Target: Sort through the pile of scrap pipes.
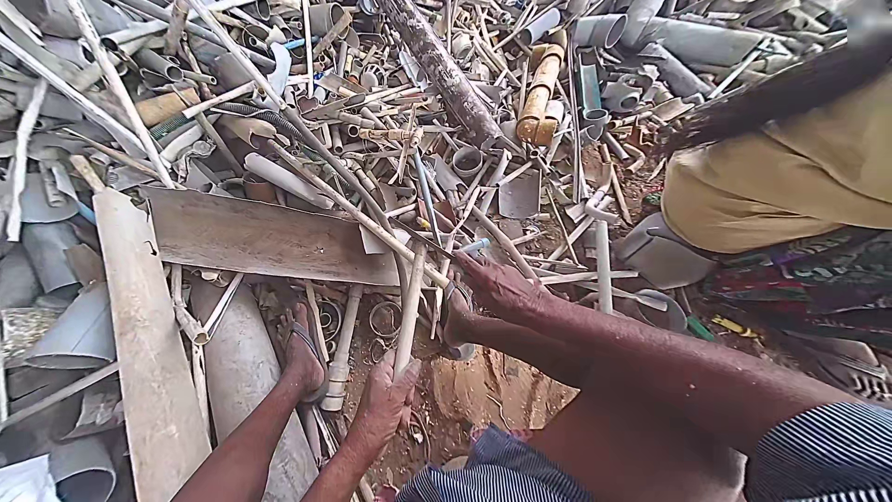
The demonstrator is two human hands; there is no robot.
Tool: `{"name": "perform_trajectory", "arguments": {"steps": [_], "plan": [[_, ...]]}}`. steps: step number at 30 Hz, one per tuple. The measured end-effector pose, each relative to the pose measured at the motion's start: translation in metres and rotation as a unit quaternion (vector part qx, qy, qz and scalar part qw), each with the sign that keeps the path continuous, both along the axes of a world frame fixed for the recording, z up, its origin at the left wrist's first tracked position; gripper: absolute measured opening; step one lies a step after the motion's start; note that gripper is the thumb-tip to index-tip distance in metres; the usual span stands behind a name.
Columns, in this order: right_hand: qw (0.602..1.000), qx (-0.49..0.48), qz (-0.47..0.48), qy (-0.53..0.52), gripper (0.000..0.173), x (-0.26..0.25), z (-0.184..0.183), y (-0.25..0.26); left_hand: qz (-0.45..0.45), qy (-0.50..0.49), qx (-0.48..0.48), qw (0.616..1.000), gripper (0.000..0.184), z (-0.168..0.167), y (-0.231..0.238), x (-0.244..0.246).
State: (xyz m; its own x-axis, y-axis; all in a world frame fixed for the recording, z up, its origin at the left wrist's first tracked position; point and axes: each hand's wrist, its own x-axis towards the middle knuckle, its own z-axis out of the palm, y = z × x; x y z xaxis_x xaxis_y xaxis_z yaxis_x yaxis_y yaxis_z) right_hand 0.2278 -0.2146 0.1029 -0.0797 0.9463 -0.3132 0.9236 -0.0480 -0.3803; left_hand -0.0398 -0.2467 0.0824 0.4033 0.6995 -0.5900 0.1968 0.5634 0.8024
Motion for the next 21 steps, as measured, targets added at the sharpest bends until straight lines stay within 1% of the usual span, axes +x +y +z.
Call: {"name": "perform_trajectory", "arguments": {"steps": [2, 3, 5, 6, 8, 10, 11, 12, 13, 14, 15, 16, 17, 18, 20, 21], "plan": [[0.999, 0.037, 0.018, 0.008, 0.052, -0.002, -0.001, -0.004, 0.006, -0.04, -0.009, 0.999, 0.004, 0.0, 0.0, -0.001], [0.998, 0.053, 0.002, 0.02, 0.051, -0.001, -0.002, 0.0, 0.008, -0.047, -0.012, 0.999, 0.005, 0.001, 0.001, -0.001], [0.993, 0.095, -0.061, 0.044, 0.048, 0.01, -0.003, 0.009, 0.02, -0.047, -0.015, 0.999, 0.006, 0.004, 0.001, 0.001], [0.988, 0.13, -0.066, 0.043, 0.048, 0.016, -0.002, 0.011, 0.026, -0.043, -0.015, 0.999, 0.006, 0.006, 0.002, 0.002], [0.985, 0.168, -0.012, 0.046, 0.048, 0.016, 0.001, 0.004, 0.034, -0.037, -0.009, 0.999, 0.007, 0.006, 0.001, 0.004], [0.983, 0.143, 0.1, 0.051, 0.054, -0.001, 0.001, -0.013, 0.029, -0.048, -0.006, 0.998, 0.009, 0.006, 0.0, 0.003], [0.975, 0.144, 0.162, 0.047, 0.062, -0.01, -0.004, -0.02, 0.025, -0.058, -0.005, 0.998, 0.01, 0.006, 0.0, 0.003], [0.962, 0.171, 0.211, 0.04, 0.066, -0.016, -0.013, -0.024, 0.023, -0.063, -0.006, 0.998, 0.008, 0.008, -0.001, 0.003], [0.954, 0.186, 0.232, 0.032, 0.069, -0.018, -0.018, -0.024, 0.027, -0.066, -0.008, 0.997, 0.006, 0.011, -0.001, 0.004], [0.959, 0.175, 0.221, 0.024, 0.073, -0.017, -0.017, -0.021, 0.032, -0.072, -0.012, 0.997, 0.005, 0.013, -0.002, 0.004], [0.973, 0.14, 0.185, 0.02, 0.073, -0.013, -0.01, -0.015, 0.034, -0.076, -0.015, 0.996, 0.006, 0.014, -0.002, 0.003], [0.983, 0.109, 0.146, 0.017, 0.065, -0.006, -0.004, -0.008, 0.035, -0.079, -0.019, 0.996, 0.006, 0.015, -0.003, 0.003], [0.987, 0.102, 0.125, 0.009, 0.058, -0.001, -0.003, -0.003, 0.033, -0.076, -0.02, 0.996, 0.006, 0.015, -0.003, 0.003], [0.987, 0.095, 0.127, 0.006, 0.059, 0.0, 0.0, -0.003, 0.028, -0.071, -0.017, 0.997, 0.006, 0.014, -0.003, 0.003], [0.983, 0.086, 0.161, 0.013, 0.078, -0.008, 0.006, -0.011, 0.015, -0.052, -0.001, 0.999, 0.005, 0.01, -0.004, 0.003], [0.982, 0.083, 0.167, 0.015, 0.08, -0.009, 0.004, -0.012, 0.013, -0.041, 0.009, 0.999, 0.005, 0.008, -0.005, 0.002]]}}
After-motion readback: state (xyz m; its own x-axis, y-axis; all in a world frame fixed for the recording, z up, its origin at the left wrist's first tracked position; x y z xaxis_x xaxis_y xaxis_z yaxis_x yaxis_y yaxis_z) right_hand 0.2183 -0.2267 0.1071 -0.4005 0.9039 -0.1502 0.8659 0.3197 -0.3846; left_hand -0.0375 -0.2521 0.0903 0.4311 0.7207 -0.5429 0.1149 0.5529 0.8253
